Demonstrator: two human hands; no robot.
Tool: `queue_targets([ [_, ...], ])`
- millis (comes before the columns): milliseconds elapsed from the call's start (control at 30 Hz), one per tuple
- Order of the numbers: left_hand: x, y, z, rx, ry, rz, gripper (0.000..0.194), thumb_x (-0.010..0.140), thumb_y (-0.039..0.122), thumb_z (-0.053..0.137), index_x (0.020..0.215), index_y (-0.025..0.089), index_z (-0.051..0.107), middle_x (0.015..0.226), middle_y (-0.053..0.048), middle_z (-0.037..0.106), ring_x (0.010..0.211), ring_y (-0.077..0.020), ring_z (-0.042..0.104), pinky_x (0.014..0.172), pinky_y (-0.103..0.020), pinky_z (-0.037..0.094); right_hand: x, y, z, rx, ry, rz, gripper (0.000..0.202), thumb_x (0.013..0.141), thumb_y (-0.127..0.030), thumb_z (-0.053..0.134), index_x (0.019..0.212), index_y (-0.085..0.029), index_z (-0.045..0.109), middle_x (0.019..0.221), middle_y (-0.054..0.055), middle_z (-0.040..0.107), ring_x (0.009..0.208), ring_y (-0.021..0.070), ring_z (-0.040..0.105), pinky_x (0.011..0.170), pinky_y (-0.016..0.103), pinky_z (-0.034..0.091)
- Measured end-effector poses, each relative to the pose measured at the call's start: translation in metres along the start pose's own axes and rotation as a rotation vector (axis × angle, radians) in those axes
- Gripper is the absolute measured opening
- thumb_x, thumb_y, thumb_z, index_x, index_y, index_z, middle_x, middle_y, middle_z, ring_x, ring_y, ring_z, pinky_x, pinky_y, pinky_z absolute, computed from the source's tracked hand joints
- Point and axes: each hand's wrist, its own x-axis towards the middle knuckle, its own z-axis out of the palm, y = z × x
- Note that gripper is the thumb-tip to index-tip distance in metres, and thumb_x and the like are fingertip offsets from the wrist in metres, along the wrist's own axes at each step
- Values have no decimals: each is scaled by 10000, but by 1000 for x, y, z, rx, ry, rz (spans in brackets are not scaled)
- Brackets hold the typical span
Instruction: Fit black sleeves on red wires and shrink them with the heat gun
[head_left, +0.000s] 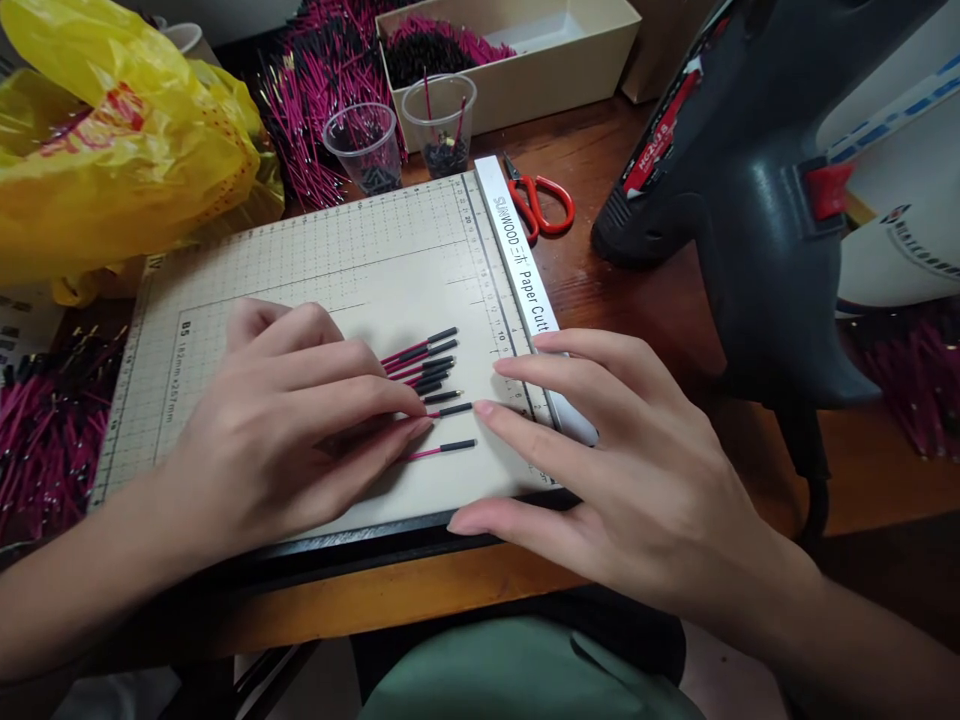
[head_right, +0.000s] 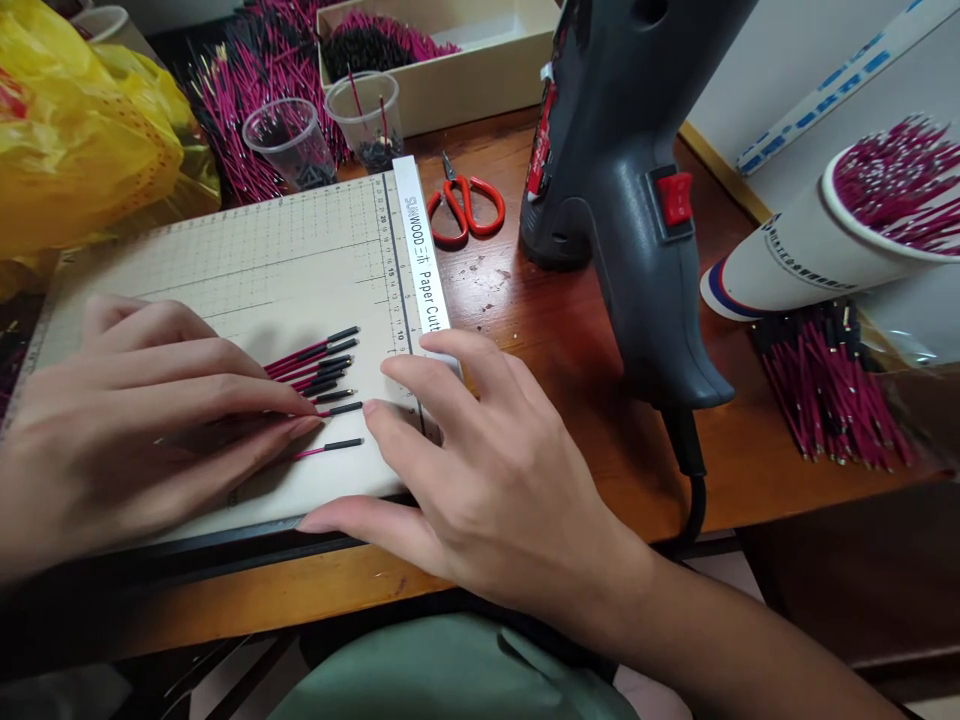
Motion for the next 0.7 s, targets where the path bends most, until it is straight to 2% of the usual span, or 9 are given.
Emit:
queue_targets([
  [233, 1, -1, 2, -14, -13, 13, 187, 1022, 325, 596, 917, 304, 749, 777, 46, 740, 703, -213, 500, 714, -428, 285, -2, 2, -1, 23, -5, -19, 411, 936, -553, 672, 1051, -166, 748, 1175, 92, 725, 1209, 267, 627, 1099, 448, 568],
  [700, 0, -1, 2, 1, -15, 28, 164, 1030, 324, 598, 937, 300, 731, 774, 52, 725, 704, -204, 483, 709, -424, 276, -3, 3, -2, 20, -49, -24, 384, 945, -518, 675, 1070, -163, 751, 1209, 95, 703, 1239, 256, 607, 1118, 409, 545],
])
